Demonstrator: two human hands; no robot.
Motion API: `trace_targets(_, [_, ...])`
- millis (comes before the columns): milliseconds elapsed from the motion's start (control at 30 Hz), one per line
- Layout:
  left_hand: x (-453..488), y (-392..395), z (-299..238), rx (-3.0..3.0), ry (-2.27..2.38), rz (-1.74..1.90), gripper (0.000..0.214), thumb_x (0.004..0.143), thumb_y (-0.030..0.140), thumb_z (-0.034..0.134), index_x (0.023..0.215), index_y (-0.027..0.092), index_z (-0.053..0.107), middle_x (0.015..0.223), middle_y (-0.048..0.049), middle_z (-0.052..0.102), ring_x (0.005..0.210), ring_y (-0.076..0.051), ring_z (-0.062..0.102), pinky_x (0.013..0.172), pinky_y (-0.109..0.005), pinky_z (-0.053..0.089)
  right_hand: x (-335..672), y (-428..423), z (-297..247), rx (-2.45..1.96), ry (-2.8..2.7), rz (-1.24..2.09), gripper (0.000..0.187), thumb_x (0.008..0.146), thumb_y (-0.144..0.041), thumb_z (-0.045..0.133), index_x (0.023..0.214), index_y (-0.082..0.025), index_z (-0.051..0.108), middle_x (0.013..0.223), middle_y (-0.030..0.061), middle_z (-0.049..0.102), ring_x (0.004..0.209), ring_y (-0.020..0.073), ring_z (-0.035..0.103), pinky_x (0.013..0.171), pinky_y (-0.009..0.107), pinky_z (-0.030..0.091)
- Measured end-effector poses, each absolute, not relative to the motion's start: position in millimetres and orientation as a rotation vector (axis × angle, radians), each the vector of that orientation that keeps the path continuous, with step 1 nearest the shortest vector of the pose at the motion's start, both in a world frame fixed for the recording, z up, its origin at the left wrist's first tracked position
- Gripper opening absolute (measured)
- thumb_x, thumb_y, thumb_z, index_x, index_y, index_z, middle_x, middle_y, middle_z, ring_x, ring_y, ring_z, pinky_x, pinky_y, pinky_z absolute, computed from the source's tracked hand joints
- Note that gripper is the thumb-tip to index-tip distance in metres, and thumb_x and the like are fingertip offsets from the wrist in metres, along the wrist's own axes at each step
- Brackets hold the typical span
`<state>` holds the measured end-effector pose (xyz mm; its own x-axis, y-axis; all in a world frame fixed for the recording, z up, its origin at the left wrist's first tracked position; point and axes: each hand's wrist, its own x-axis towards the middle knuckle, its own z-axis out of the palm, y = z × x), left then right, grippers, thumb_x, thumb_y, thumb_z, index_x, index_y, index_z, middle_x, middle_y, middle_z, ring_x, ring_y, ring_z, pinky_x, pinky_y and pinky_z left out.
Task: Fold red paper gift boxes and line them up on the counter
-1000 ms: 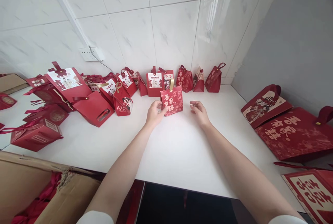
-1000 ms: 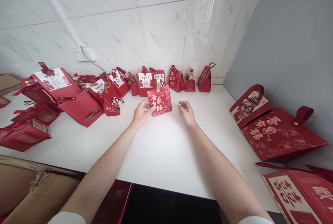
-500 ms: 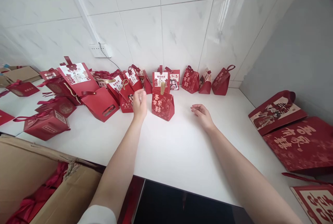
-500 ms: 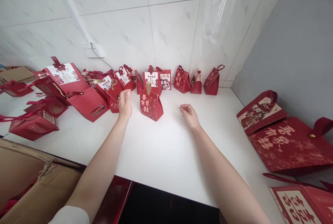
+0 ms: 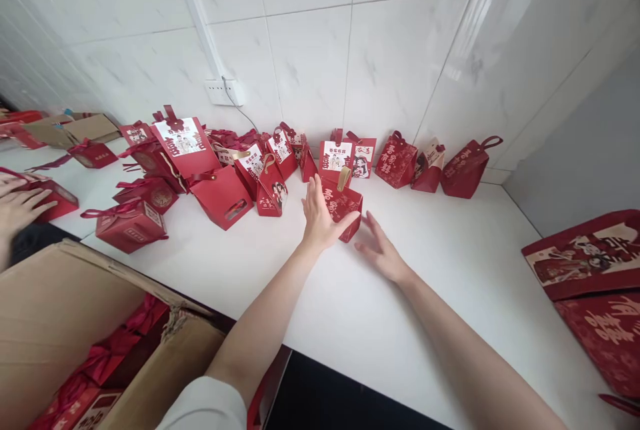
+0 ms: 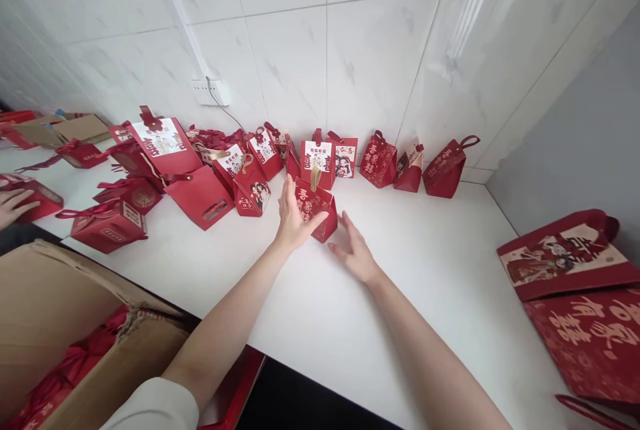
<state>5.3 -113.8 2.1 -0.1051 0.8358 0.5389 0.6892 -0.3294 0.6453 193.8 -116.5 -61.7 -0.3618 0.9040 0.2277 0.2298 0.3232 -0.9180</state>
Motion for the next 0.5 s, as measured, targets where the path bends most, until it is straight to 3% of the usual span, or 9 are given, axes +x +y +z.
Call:
trace_targets(100, [-9, -116, 15, 1.890, 1.644, 1.480, 0.083, 0.086, 0.061, 0.049, 0.151, 0.029, 0.011, 0.157, -0.0127, 0.024, 0.146, -0.030, 0.019, 0.119, -0.055, 0.011, 186, -132, -51, -0.865, -1.805, 1.352, 0.056, 0.088, -0.049, 0.055, 0.138, -0.028, 0.041, 0.110, 0.0071, 0.069, 0.109, 0.0244, 0.061, 0.103, 0.047, 0.040])
trace_targets(167, [-18, -118, 31, 1.827, 1.631, 1.489, 0.072, 0.087, 0.058, 0.049, 0.148, 0.028, 0.025, 0.151, -0.0105, 0.037, 0.141, -0.028, 0.033, 0.117, -0.047, 0.024, 188, -138, -46, -0.849, -1.760, 1.461, 0.044, 0.090, -0.051, 0.052, 0.126, -0.026, 0.052, 0.089, 0.0042, 0.070, 0.093, 0.0225, 0.065, 0.095, 0.043, 0.046])
trace_targets(267, [-29, -115, 58, 1.776, 1.744, 1.308, 0.069, 0.080, 0.051, 0.064, 0.141, 0.026, 0.041, 0.129, -0.0090, 0.061, 0.119, -0.026, 0.058, 0.102, -0.039, 0.043, 193, -137, -46, -0.874, -1.708, 1.506, 0.035, 0.089, -0.052, 0.052, 0.110, -0.025, 0.060, 0.086, 0.0037, 0.069, 0.090, 0.0216, 0.064, 0.091, 0.038, 0.046])
trace_targets(333, [-32, -110, 72, 1.785, 1.879, 1.111, 0.055, 0.077, 0.043, 0.068, 0.128, 0.024, 0.055, 0.108, -0.0072, 0.070, 0.097, -0.025, 0.067, 0.090, -0.037, 0.049, 196, -132, -48, -0.866, -1.676, 1.540, 0.033, 0.089, -0.051, 0.053, 0.107, -0.025, 0.061, 0.087, 0.0035, 0.069, 0.089, 0.0209, 0.063, 0.090, 0.037, 0.046])
trace_targets(433, [-31, -108, 86, 1.856, 2.118, 0.789, 0.017, 0.080, 0.036, 0.064, 0.083, 0.021, 0.071, 0.082, -0.0073, 0.072, 0.081, -0.027, 0.067, 0.073, -0.036, 0.050, 200, -126, -52, -0.850, -1.629, 1.590, 0.031, 0.089, -0.050, 0.054, 0.106, -0.024, 0.061, 0.088, 0.0037, 0.069, 0.089, 0.0200, 0.062, 0.090, 0.036, 0.046])
trace_targets(500, [-30, -125, 94, 1.891, 2.266, 0.633, 0.024, 0.082, 0.035, 0.059, 0.065, 0.020, 0.068, 0.072, -0.0089, 0.070, 0.077, -0.028, 0.067, 0.068, -0.036, 0.049, 201, -125, -53, -0.865, -1.609, 1.606, 0.032, 0.089, -0.050, 0.055, 0.106, -0.023, 0.061, 0.089, 0.0043, 0.069, 0.089, 0.0201, 0.063, 0.090, 0.036, 0.045])
